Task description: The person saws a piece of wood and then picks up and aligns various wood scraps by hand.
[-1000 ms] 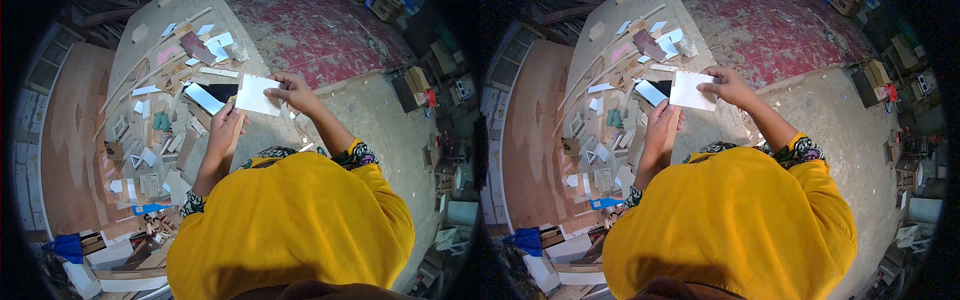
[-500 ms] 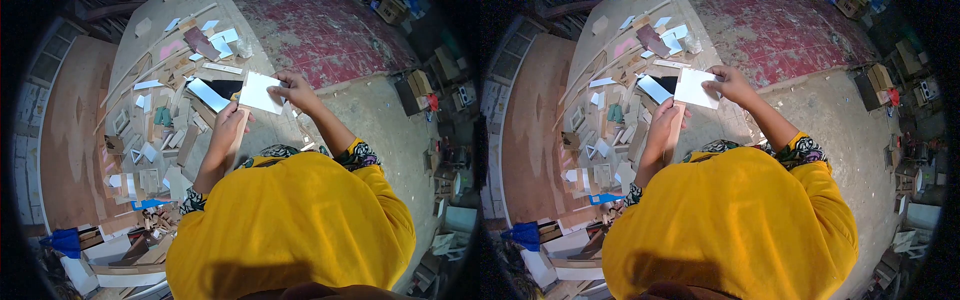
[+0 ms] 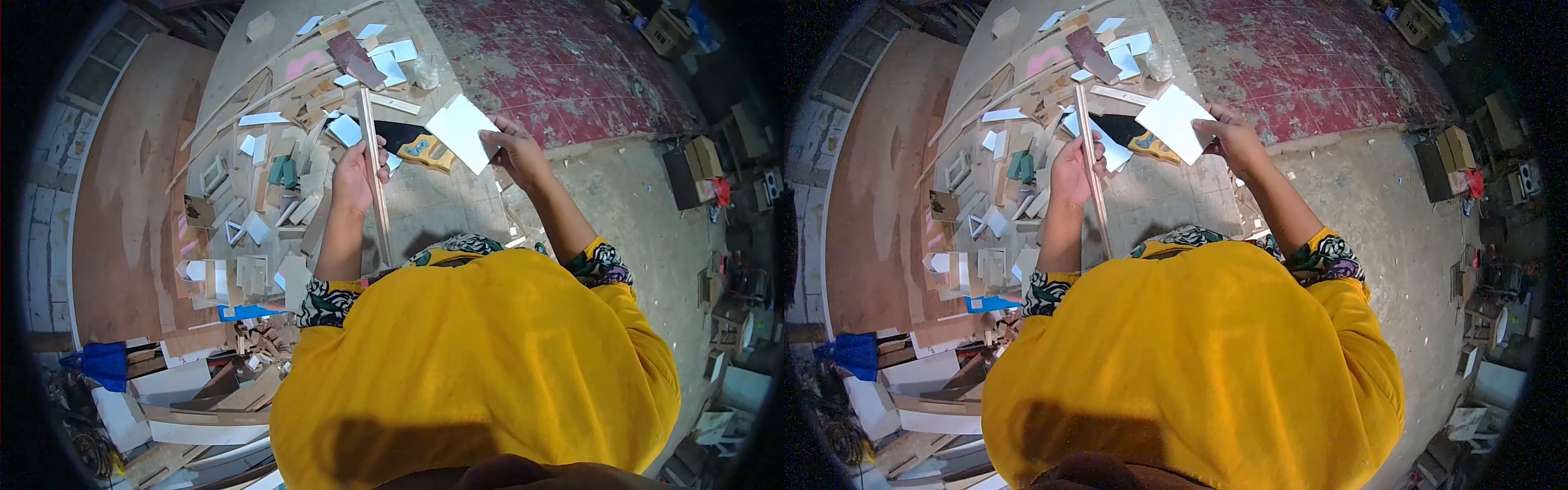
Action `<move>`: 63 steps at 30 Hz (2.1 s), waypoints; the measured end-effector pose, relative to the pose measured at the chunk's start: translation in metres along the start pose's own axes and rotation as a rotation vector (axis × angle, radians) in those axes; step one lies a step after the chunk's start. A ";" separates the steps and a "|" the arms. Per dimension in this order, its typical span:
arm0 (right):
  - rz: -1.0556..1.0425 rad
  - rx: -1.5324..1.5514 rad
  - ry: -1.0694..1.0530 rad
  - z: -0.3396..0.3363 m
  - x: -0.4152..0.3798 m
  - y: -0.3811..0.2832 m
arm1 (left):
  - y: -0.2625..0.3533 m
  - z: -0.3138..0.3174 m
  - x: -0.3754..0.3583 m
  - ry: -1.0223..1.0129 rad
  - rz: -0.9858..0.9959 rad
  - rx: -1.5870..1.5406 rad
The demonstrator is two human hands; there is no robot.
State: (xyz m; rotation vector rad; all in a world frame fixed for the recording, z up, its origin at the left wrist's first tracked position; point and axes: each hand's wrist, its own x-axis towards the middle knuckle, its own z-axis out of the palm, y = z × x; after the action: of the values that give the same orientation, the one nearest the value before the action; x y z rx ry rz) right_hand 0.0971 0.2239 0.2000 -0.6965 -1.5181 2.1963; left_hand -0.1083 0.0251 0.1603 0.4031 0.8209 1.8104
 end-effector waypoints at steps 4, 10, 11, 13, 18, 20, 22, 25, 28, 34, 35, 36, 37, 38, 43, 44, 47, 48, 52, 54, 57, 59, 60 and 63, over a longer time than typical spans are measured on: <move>0.030 0.005 -0.064 -0.007 0.004 0.008 | -0.003 0.016 -0.003 0.171 0.106 0.297; 0.045 -0.033 -0.042 -0.008 0.002 0.010 | -0.013 0.014 -0.014 0.267 0.112 0.508; 0.046 -0.049 -0.025 -0.007 0.002 0.011 | -0.015 0.011 -0.018 0.274 0.111 0.504; 0.064 -0.044 -0.021 -0.012 0.006 0.022 | -0.020 0.006 -0.026 0.331 0.094 0.548; 0.135 -0.087 -0.024 -0.015 0.017 0.042 | -0.028 -0.006 -0.051 0.459 0.078 0.606; 0.137 -0.091 -0.036 -0.022 0.029 0.066 | -0.029 -0.013 -0.063 0.503 0.076 0.632; 0.193 -0.147 -0.058 -0.020 0.033 0.082 | -0.031 -0.024 -0.077 0.584 0.077 0.598; 0.347 -0.219 -0.095 -0.010 0.032 0.102 | -0.031 -0.042 -0.102 0.656 0.108 0.573; 0.428 -0.245 -0.127 -0.002 0.036 0.127 | -0.024 -0.053 -0.125 0.707 0.114 0.569; 0.480 -0.489 -0.336 0.009 0.048 0.173 | -0.025 -0.072 -0.174 0.839 0.183 0.520; 0.483 -0.495 -0.351 0.012 0.050 0.177 | -0.025 -0.073 -0.181 0.860 0.203 0.498; 0.486 -0.534 -0.363 0.014 0.053 0.183 | -0.026 -0.075 -0.188 0.875 0.209 0.493; 0.488 -0.573 -0.375 0.017 0.055 0.189 | -0.027 -0.078 -0.194 0.902 0.215 0.476; 0.489 -0.579 -0.390 0.018 0.058 0.194 | -0.029 -0.079 -0.200 0.929 0.221 0.459; 0.464 -0.624 -0.476 0.038 0.069 0.207 | -0.031 -0.071 -0.220 1.020 0.264 0.460; 0.463 -0.631 -0.490 0.043 0.071 0.212 | -0.032 -0.070 -0.224 1.053 0.262 0.450; 0.493 -0.642 -0.586 0.057 0.075 0.222 | -0.037 -0.070 -0.236 1.081 0.279 0.458; 0.511 -0.667 -0.601 0.065 0.074 0.220 | -0.038 -0.069 -0.239 1.094 0.285 0.453; 0.505 -0.686 -0.679 0.087 0.073 0.220 | -0.041 -0.063 -0.251 1.160 0.277 0.436; 0.452 -0.713 -0.708 0.091 0.078 0.234 | -0.043 -0.065 -0.257 1.190 0.262 0.428; 0.347 -0.790 -0.733 0.095 0.088 0.248 | -0.042 -0.068 -0.264 1.201 0.248 0.391; 0.302 -0.840 -0.739 0.098 0.092 0.252 | -0.038 -0.066 -0.270 1.230 0.289 0.391; 0.263 -0.862 -0.745 0.101 0.095 0.250 | -0.040 -0.072 -0.276 1.238 0.279 0.386; 0.150 -0.966 -0.764 0.112 0.107 0.251 | -0.037 -0.092 -0.296 1.256 0.355 0.312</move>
State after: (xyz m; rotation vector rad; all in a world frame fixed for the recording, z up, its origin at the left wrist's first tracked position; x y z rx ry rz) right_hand -0.0622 0.1141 -0.0219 -0.1665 -3.0667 1.7939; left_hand -0.0263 -0.2701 0.1009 -0.5318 1.9869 2.2001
